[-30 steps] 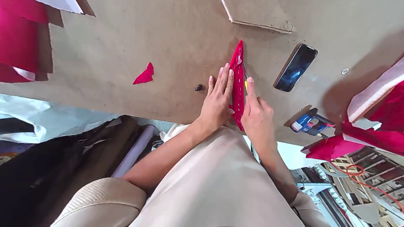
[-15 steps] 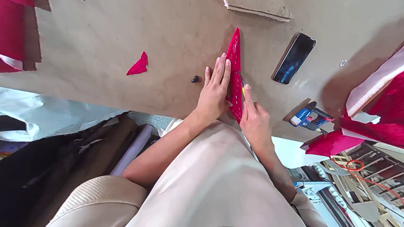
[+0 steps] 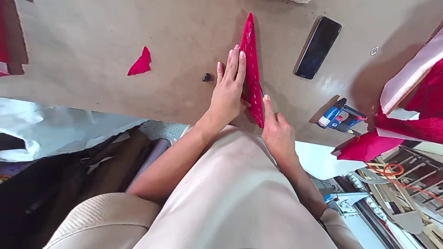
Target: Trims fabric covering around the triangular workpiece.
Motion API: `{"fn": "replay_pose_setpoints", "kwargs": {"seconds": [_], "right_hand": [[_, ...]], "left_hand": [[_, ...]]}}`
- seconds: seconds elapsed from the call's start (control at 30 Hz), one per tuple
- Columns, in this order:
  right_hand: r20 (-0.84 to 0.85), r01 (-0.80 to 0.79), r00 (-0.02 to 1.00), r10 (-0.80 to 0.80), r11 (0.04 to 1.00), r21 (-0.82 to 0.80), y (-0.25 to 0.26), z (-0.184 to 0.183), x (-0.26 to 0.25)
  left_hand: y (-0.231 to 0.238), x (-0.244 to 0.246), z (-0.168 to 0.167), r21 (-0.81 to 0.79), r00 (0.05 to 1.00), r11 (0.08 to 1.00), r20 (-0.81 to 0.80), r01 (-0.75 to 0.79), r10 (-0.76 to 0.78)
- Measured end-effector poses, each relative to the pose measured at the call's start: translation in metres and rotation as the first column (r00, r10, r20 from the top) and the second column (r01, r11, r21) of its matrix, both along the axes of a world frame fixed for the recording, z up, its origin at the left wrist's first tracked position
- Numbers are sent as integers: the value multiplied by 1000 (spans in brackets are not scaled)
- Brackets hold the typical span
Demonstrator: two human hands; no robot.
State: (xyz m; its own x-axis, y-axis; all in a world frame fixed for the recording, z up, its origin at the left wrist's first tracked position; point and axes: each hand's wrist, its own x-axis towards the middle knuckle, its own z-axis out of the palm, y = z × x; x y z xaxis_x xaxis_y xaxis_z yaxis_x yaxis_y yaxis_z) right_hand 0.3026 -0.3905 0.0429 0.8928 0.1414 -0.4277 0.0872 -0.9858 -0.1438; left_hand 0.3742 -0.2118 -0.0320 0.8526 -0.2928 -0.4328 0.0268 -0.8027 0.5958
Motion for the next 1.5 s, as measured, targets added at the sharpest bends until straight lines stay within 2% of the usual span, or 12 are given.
{"fn": "replay_pose_setpoints", "kwargs": {"seconds": [0.27, 0.7, 0.93, 1.2, 1.5], "right_hand": [[-30, -25, 999, 23, 998, -55, -8, 2, -35], [-12, 24, 1000, -24, 997, 73, -33, -1, -83], [35, -34, 999, 34, 999, 0, -43, -5, -111], [99, -59, 993, 61, 998, -25, -53, -11, -121], [71, -38, 997, 36, 999, 26, -59, -15, -140]], "left_hand": [[-2, -1, -4, -4, 1000, 1000, 0, -22, 22], [-4, -3, -5, 14, 1000, 1000, -15, -23, 23], [-5, -3, -1, 41, 999, 999, -38, -15, 16], [-5, -5, -2, 59, 999, 998, -38, -9, 11], [-7, -3, 0, 85, 998, 996, -58, -16, 21]]}}
